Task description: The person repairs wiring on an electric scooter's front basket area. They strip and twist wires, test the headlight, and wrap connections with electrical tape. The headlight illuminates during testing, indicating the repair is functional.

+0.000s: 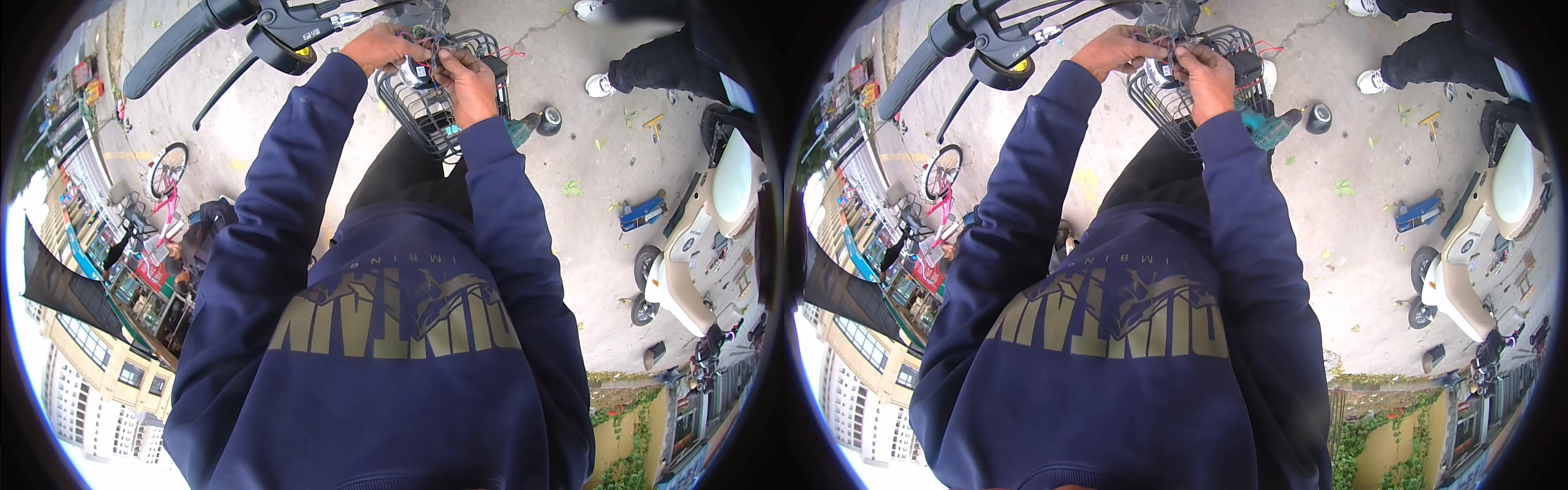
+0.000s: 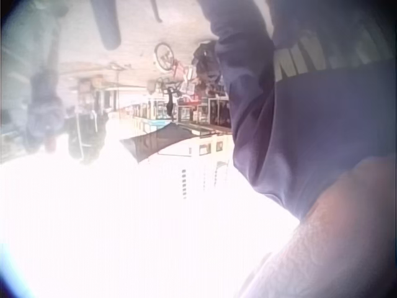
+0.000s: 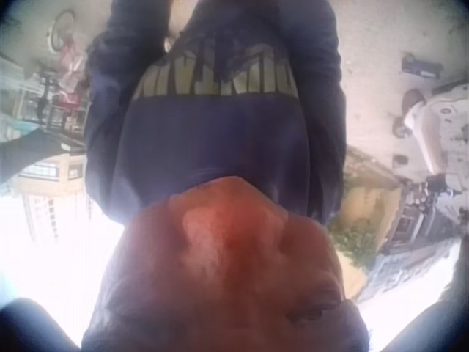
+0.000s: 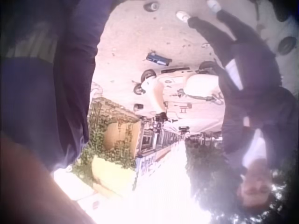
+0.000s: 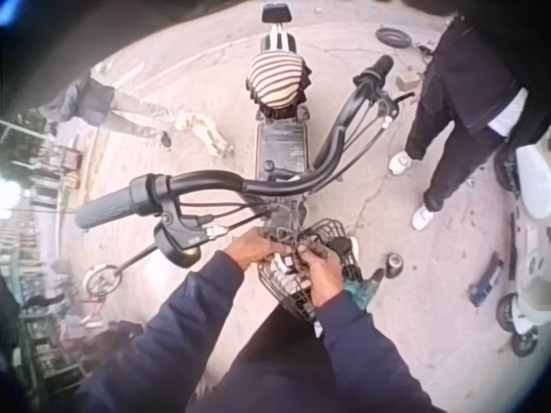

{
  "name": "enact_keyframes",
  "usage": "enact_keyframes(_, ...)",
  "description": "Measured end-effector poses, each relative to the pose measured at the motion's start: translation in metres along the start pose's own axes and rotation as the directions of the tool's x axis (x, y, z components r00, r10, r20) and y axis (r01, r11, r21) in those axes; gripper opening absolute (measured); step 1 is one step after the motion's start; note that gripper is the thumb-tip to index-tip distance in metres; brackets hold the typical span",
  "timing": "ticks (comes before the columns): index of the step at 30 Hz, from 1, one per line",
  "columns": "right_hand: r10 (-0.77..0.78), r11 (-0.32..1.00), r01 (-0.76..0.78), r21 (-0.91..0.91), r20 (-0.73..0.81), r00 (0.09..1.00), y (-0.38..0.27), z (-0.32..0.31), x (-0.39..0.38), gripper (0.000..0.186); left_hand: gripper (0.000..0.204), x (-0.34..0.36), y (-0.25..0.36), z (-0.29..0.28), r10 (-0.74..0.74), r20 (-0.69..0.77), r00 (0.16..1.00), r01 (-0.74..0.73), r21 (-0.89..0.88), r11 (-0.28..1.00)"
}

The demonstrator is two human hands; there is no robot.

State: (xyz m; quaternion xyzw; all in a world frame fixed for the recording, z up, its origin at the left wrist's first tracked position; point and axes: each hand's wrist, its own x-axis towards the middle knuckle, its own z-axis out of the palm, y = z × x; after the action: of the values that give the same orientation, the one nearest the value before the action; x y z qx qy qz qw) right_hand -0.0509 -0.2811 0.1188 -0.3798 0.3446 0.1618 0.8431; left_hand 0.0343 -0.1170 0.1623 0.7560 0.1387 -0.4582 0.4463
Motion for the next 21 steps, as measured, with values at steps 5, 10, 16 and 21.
enact_keyframes(5, -0.019, 0.996, 0.026, -0.082, 0.09, 0.996, -0.008, -0.005, 0.004, 0.014, 0.036, -0.006, 0.004, 0.006, 0.068, -0.076, 0.995, -0.067, 0.015, 0.998)
enact_keyframes(10, -0.182, 0.955, 0.187, -0.229, 0.042, 0.982, -0.003, 0.004, 0.005, 0.015, 0.034, -0.006, -0.001, 0.009, 0.094, -0.085, 0.992, -0.094, 0.0, 0.996)
enact_keyframes(16, -0.084, 0.949, 0.077, -0.304, -0.011, 0.996, -0.001, 0.001, 0.01, 0.017, 0.027, -0.004, -0.003, 0.016, 0.073, -0.103, 0.992, -0.081, -0.075, 0.994)
enact_keyframes(21, -0.422, 0.721, 0.291, -0.629, -0.064, 0.904, 0.011, -0.006, 0.023, 0.025, 0.03, 0.001, -0.004, 0.02, 0.081, -0.055, 0.995, -0.088, -0.149, 0.985)
